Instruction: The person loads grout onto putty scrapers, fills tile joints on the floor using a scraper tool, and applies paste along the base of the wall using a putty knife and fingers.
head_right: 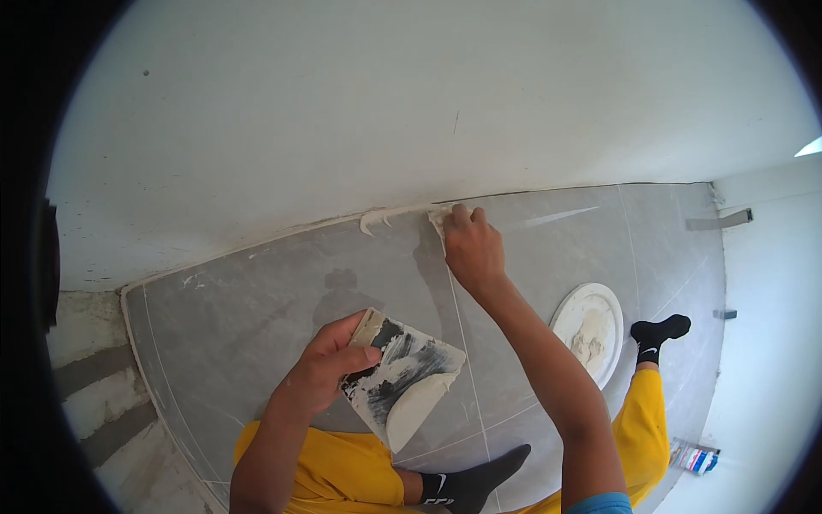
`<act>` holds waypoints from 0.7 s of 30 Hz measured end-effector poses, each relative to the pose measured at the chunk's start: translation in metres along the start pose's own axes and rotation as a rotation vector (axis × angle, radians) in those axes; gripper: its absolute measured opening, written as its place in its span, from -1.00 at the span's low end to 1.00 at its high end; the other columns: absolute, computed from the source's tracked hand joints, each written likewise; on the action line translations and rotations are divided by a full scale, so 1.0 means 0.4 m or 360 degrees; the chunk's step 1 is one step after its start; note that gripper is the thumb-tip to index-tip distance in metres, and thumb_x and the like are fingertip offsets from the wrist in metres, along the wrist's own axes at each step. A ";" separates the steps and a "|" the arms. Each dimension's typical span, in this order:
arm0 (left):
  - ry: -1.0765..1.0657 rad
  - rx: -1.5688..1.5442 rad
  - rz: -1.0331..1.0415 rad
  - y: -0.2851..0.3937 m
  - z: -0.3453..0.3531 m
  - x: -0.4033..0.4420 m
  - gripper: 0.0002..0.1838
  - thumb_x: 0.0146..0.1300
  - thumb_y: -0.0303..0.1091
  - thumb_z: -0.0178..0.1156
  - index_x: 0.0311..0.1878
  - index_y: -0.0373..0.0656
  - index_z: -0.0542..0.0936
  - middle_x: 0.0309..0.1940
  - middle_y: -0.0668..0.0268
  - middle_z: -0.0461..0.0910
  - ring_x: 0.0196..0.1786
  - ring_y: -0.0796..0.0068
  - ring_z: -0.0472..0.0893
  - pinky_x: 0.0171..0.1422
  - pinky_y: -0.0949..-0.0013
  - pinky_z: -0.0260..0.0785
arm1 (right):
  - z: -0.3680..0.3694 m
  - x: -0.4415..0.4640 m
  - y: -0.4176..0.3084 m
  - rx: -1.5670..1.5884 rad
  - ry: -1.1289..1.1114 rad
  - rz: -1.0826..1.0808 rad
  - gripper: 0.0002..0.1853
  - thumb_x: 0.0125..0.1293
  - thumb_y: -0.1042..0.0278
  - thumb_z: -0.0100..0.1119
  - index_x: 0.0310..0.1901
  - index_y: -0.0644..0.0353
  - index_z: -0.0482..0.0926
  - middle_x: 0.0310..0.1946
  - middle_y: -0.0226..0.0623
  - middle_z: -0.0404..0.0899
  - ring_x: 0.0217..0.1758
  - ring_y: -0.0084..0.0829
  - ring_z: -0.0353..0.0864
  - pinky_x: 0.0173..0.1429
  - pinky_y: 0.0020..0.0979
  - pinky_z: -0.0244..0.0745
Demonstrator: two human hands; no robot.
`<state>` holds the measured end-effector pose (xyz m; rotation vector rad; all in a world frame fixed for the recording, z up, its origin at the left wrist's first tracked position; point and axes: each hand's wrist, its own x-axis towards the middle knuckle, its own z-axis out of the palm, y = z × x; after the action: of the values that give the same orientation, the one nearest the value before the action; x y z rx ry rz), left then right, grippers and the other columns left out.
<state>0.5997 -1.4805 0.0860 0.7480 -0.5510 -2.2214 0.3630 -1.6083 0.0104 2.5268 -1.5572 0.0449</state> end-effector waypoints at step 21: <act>0.0381 -0.0105 0.0135 -0.067 -0.030 0.091 -0.74 0.33 -0.45 0.00 0.05 -0.27 0.49 -0.13 0.31 0.60 -0.10 0.60 0.57 0.03 0.47 0.42 | -0.098 -0.050 0.137 -0.0001 -0.0567 -0.0095 -0.74 0.06 0.55 0.13 -0.18 0.23 0.67 -0.11 -0.36 0.61 -0.29 -0.23 0.61 -0.31 -0.25 0.56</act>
<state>0.5732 -1.4921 0.0492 0.9232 -0.3818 -2.0260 0.3076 -1.6084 0.0538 2.6895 -1.5914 -0.4357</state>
